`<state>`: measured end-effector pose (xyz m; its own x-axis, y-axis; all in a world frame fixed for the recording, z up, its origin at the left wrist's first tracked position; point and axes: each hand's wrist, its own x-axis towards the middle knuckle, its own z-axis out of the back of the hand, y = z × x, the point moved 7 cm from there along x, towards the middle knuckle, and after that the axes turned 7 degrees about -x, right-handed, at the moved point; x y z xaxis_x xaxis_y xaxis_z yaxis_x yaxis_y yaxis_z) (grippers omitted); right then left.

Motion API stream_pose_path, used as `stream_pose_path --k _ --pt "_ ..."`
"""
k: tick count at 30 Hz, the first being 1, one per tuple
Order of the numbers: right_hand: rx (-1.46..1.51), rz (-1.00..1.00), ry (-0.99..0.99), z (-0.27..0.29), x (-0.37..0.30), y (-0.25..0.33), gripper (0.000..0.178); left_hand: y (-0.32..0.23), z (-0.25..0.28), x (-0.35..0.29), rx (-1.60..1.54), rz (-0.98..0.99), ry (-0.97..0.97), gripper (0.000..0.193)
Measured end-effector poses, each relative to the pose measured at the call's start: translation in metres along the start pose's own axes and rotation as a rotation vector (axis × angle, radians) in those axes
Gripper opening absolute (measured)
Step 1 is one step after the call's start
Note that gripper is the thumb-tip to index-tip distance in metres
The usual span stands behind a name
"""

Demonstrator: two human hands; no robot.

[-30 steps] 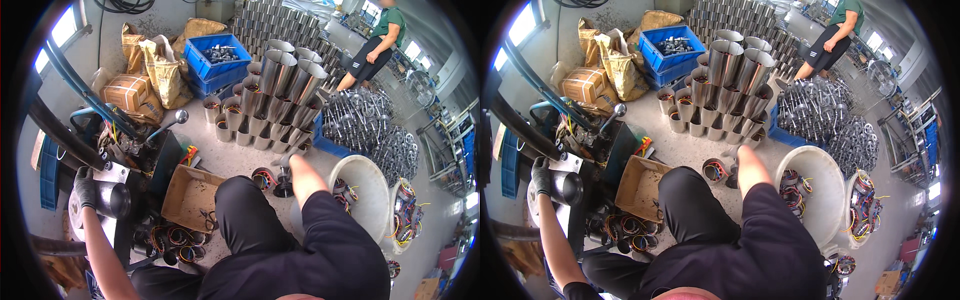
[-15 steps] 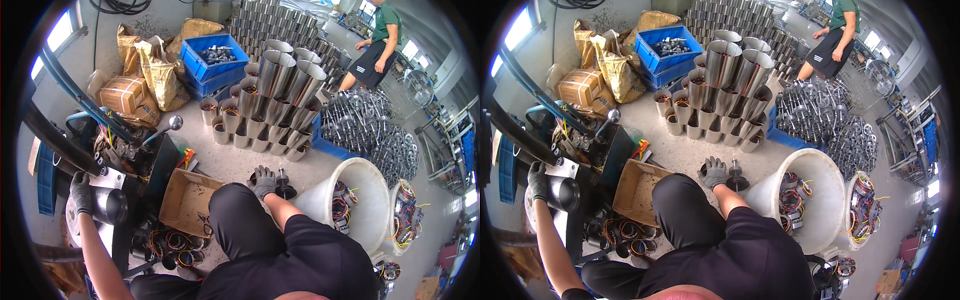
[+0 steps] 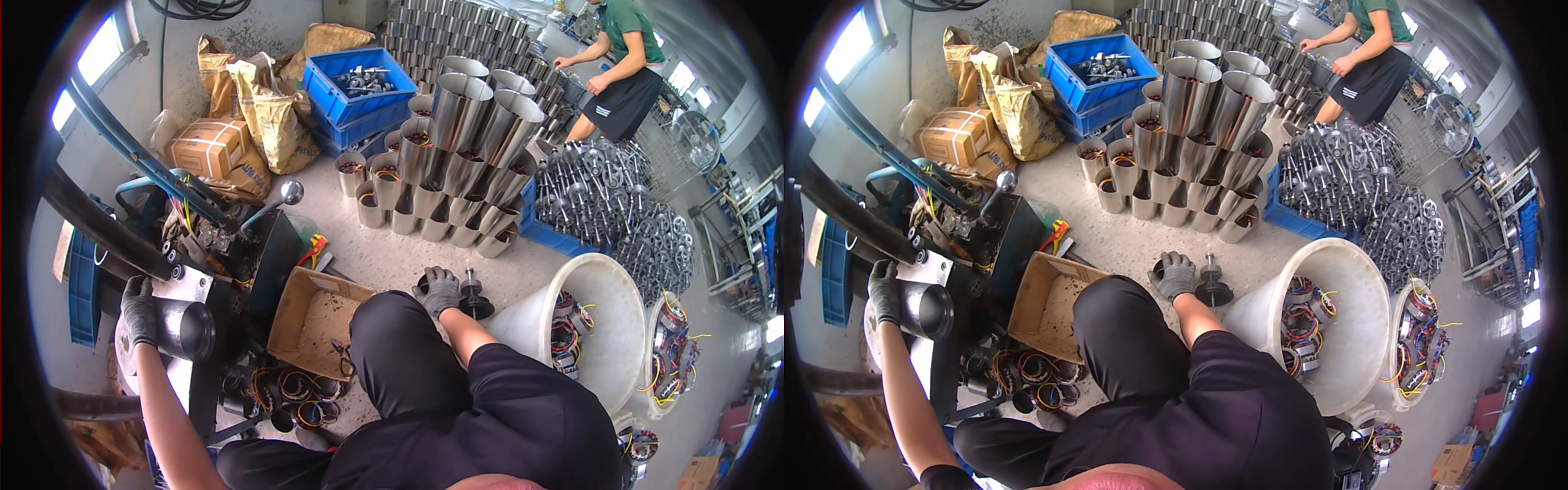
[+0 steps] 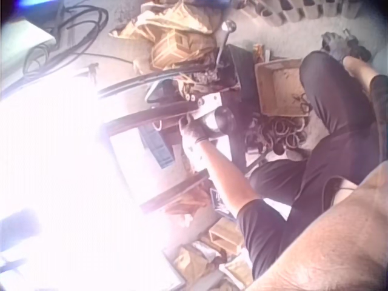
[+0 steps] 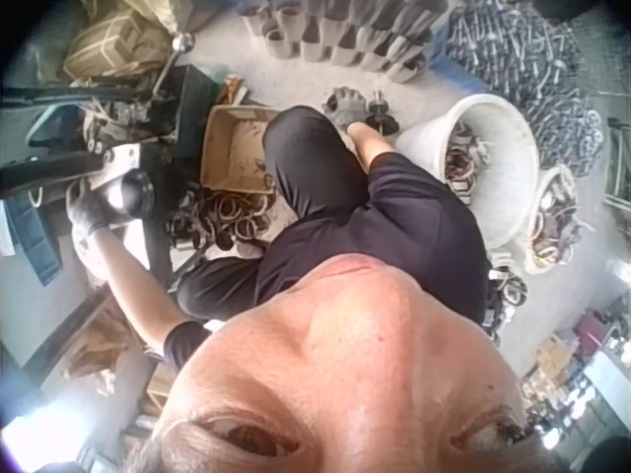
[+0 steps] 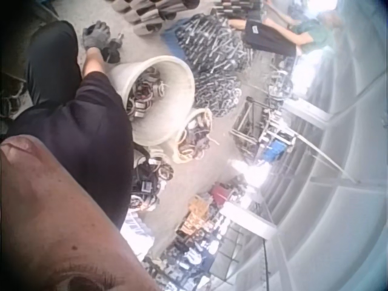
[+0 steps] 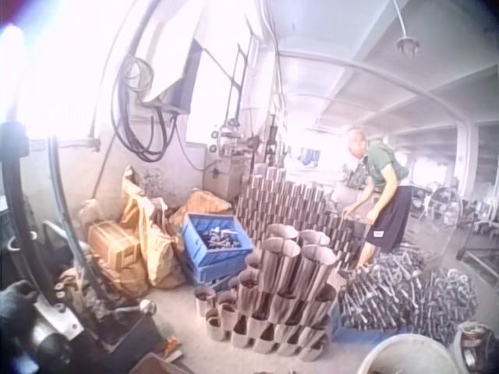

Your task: The recorder uses a press machine and hand tools to assemble and crimp wire-harness components into metal housings.

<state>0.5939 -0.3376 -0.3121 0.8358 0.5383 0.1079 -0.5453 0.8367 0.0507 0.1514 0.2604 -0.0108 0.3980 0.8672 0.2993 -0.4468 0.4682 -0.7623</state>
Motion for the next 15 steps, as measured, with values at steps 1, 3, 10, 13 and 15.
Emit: stream_pose_path --k 1,3,10,13,15 --pt "-0.001 -0.001 -0.004 0.000 0.000 0.000 0.074 0.001 0.000 0.001 0.003 -0.001 0.000 0.019" --pt "0.000 -0.002 -0.006 0.000 0.000 0.000 0.074 0.003 0.003 0.002 0.042 0.009 -0.014 0.020" --pt "0.013 0.007 0.039 -0.002 0.001 0.003 0.075 -0.006 0.004 -0.003 0.109 0.040 0.004 0.021" --pt "0.079 0.003 0.099 -0.015 0.008 -0.014 0.076 -0.010 -0.003 0.003 0.107 -0.016 0.018 0.024" --pt "0.073 -0.066 0.068 -0.014 0.009 -0.027 0.072 -0.012 -0.006 0.002 0.115 -0.012 0.022 0.026"
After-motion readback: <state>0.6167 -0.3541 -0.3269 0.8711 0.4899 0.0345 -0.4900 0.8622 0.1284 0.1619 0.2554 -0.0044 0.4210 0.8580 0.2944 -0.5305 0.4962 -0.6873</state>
